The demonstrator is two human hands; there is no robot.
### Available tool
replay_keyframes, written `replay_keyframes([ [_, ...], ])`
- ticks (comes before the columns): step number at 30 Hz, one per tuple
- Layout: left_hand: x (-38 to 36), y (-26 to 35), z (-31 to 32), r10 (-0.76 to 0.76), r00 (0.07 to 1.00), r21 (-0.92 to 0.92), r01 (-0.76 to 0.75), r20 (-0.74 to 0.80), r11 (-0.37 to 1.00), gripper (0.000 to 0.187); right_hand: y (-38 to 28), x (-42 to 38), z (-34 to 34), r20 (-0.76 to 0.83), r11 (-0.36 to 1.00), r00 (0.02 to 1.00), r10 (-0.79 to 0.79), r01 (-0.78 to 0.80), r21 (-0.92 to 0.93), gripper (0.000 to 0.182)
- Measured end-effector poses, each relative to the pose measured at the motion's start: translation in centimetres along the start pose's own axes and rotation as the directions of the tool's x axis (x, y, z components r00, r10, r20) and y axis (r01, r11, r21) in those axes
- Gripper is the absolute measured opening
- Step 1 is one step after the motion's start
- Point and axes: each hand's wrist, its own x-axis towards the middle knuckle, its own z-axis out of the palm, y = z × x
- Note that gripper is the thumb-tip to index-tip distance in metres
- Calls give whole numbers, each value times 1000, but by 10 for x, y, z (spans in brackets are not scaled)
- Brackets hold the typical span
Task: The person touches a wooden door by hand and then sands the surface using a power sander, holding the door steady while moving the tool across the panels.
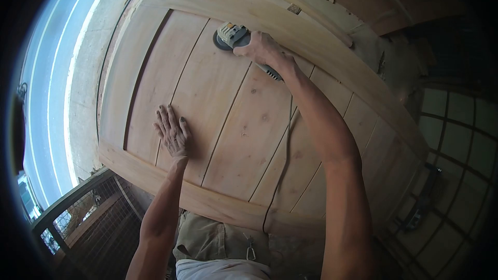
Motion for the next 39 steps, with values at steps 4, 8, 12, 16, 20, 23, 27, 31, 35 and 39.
replay_keyframes([
  [4,0,1,0,-2,1000,1,2,-8,1000,69,6,-42,-23,31,949,973,229,-231,215,60],
  [8,0,3,-2,-10,1000,-13,10,-10,1000,68,20,-70,-34,83,917,960,268,-280,284,56],
  [12,0,1,-2,-8,1000,-28,8,-7,1000,68,38,-85,-32,82,916,957,279,-290,275,61],
  [16,0,1,-2,1,999,-27,-2,-32,1000,68,20,-111,-32,74,923,953,292,-302,238,56],
  [20,1,2,0,-2,999,-32,1,-37,999,68,-4,-131,8,144,963,962,233,-249,106,56],
  [23,0,2,-2,-1,1000,-31,1,-28,1000,68,-20,-127,12,161,957,958,236,-258,134,60],
  [27,0,4,-3,-4,1000,-36,3,-28,999,68,-1,-77,-4,29,956,973,229,-230,182,60],
  [31,1,2,-1,1,999,-16,-1,-40,1000,68,4,-60,-4,-144,966,983,114,-76,247,60],
  [35,1,2,-1,-11,1000,-27,11,-27,1000,69,-15,-80,-2,147,971,977,155,-178,160,55],
  [39,-1,2,-2,-10,1000,-27,9,-25,1000,69,-10,-82,0,133,992,988,80,-91,84,53],
])
